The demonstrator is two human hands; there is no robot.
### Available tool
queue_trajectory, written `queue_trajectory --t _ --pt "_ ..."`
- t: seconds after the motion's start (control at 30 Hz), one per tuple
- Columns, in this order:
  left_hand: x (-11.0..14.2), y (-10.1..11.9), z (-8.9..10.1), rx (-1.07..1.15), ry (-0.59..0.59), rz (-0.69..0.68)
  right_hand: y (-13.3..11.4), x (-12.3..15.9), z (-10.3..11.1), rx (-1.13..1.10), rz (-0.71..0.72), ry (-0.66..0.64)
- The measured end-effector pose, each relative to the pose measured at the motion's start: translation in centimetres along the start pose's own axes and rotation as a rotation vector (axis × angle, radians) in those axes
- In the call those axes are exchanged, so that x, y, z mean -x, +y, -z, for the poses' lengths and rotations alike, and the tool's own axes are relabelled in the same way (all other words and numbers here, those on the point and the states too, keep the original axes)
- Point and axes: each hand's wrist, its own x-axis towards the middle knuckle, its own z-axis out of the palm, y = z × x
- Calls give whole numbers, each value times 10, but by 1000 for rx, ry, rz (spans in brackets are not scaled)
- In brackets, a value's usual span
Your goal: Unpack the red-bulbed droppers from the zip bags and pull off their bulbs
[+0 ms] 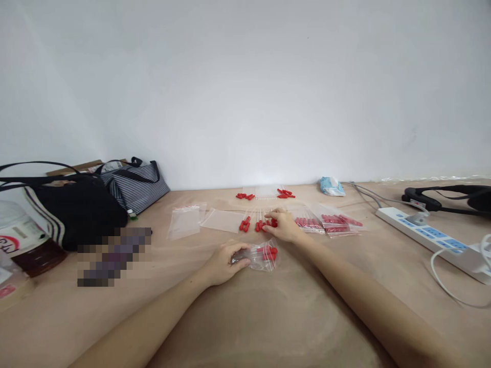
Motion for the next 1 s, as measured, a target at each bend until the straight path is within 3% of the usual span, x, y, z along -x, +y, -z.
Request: queue_trajectory --t 0.1,0.27,0.4,0.5,0.73,0.9,1.0 --pt "0 0 0 -5 -2 12 -2 9 10 -60 -33 5" --pt "0 1 2 7 -13 9 -5 45 26 -225 -31 131" --pt "0 1 1 13 -14 2 -15 68 30 -261 199 -63" --pt "1 1 1 44 -26 -7 -22 69 26 -220 279 -149" --pt "4 -1 1 5 -124 -53 -25 59 21 -76 175 -273" --pt "5 2 4 -67 -200 -83 -21 63 26 -355 55 -351" --pt "5 4 6 -81 -218 -131 -18 65 30 -448 73 -410"
